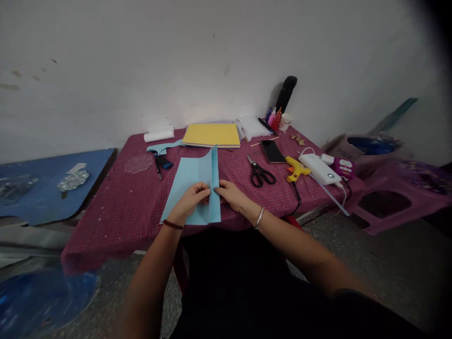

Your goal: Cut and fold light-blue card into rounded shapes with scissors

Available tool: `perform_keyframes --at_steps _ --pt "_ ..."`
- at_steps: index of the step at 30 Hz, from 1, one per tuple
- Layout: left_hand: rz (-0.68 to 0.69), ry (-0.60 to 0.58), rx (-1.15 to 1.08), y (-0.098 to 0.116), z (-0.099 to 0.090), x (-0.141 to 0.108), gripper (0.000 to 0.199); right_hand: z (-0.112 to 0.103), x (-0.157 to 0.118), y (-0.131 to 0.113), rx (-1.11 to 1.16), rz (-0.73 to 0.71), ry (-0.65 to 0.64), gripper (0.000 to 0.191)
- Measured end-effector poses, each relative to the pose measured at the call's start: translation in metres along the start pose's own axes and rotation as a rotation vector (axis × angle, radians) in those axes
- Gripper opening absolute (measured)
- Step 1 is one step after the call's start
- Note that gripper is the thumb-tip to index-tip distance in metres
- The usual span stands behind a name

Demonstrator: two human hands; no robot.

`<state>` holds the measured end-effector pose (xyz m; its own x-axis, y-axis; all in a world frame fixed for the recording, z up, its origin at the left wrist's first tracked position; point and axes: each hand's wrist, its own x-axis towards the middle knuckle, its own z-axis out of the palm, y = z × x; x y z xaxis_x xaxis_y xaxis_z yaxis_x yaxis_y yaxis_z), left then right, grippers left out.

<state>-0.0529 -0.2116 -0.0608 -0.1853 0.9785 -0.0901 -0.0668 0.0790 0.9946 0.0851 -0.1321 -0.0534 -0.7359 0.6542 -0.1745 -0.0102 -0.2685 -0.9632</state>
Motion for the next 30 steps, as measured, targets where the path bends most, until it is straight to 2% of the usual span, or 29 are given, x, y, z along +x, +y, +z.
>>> perform_keyframes --at_steps 2,4,6,8,10,13,19,23,27,30 --pt "-0.010 -0.007 -0.002 -0.001 0.000 0.000 0.028 -0.004 0.002 0.004 -0.056 -0.043 0.057 0.016" --pt "-0.013 -0.008 0.001 -0.002 0.000 0.000 0.029 -0.007 0.004 0.009 -0.141 -0.149 0.158 0.036" --pt "-0.011 -0.008 0.008 -0.003 0.000 0.000 0.030 -0.009 0.005 0.013 -0.236 -0.279 0.247 0.045" --pt "-0.005 -0.013 0.015 -0.003 0.000 0.000 0.031 -0.009 0.005 0.014 -0.347 -0.363 0.256 0.030" --pt "0.004 -0.027 0.024 -0.002 0.001 -0.001 0.033 -0.007 0.004 0.013 -0.440 -0.380 0.197 0.014" --pt "0.014 -0.062 0.041 0.002 0.002 -0.003 0.035 -0.005 0.002 0.010 -0.482 -0.336 0.125 0.029" --pt "0.045 -0.089 0.067 0.001 0.000 -0.004 0.034 -0.003 0.001 0.011 -0.448 -0.240 0.082 0.026" --pt "0.034 -0.096 0.033 -0.004 -0.001 -0.002 0.030 -0.001 0.000 0.009 -0.386 -0.156 0.088 0.034" --pt "0.023 -0.076 0.014 -0.004 0.000 -0.003 0.025 -0.004 -0.004 0.002 -0.339 -0.067 0.057 0.026" --pt "0.019 -0.051 0.003 -0.003 0.000 -0.003 0.023 -0.010 -0.005 -0.001 -0.222 0.035 -0.033 0.017"
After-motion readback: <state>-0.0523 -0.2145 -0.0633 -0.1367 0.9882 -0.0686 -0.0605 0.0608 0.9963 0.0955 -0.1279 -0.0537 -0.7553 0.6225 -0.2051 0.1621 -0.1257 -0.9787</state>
